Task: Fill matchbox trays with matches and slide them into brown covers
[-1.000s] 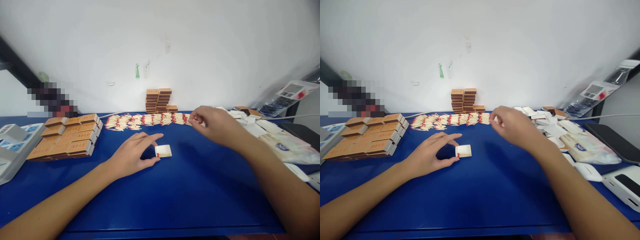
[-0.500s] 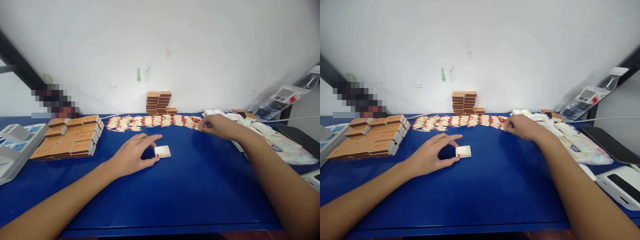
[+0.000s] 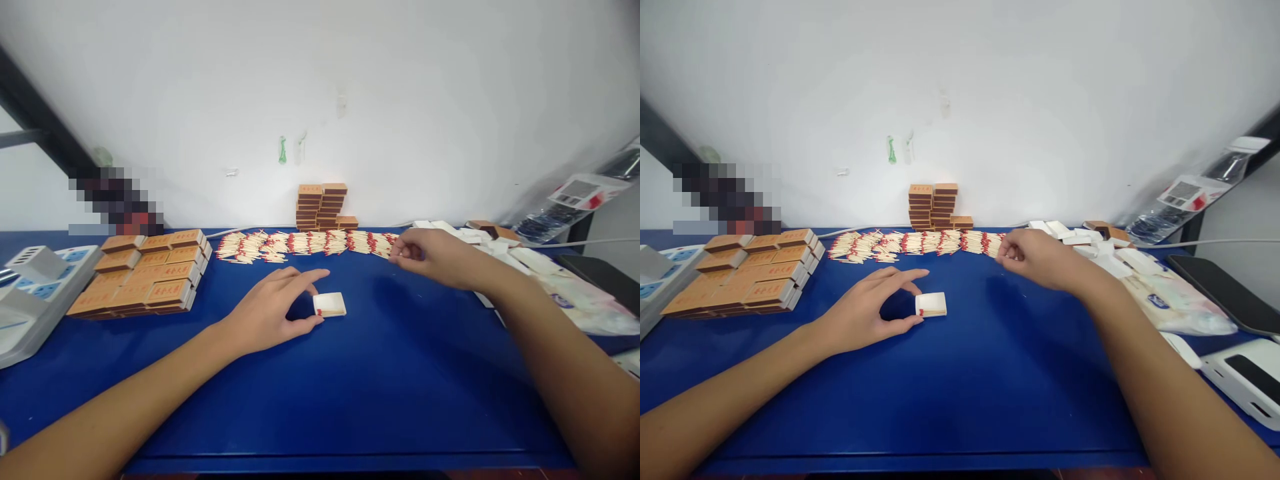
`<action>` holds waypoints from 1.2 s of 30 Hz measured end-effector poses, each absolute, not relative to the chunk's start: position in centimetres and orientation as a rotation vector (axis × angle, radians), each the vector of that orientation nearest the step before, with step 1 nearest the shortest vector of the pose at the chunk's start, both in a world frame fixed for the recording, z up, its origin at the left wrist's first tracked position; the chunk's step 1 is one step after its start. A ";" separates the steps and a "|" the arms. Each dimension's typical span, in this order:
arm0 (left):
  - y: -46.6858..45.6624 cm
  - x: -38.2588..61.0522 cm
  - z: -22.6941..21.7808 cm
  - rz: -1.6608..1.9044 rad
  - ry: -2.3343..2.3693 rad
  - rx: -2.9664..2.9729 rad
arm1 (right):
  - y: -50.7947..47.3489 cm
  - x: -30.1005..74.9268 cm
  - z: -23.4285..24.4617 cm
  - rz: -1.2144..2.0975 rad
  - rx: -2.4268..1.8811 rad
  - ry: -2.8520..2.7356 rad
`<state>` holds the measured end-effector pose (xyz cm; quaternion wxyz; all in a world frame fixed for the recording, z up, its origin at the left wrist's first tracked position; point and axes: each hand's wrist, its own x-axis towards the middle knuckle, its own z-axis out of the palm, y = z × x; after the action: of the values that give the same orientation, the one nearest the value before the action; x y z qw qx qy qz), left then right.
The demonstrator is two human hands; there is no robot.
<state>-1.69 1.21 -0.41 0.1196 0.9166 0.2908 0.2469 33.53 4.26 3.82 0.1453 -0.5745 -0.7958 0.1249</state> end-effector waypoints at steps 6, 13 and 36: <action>1.1 -1.5 -0.5 0.844 0.785 2.729 | 0.9 27.1 3.4 0.475 -1.207 -2.390; 1.0 -1.3 -0.4 0.878 0.728 2.763 | -0.7 24.6 2.1 0.443 -1.139 -2.456; 1.2 -1.5 -0.5 0.846 0.752 2.790 | 2.7 31.7 4.8 -0.113 -1.557 -2.198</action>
<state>-1.55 1.22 -0.48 0.0655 0.9247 0.2491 0.2803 31.67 2.69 4.79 0.2211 -0.5633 -0.7950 -0.0410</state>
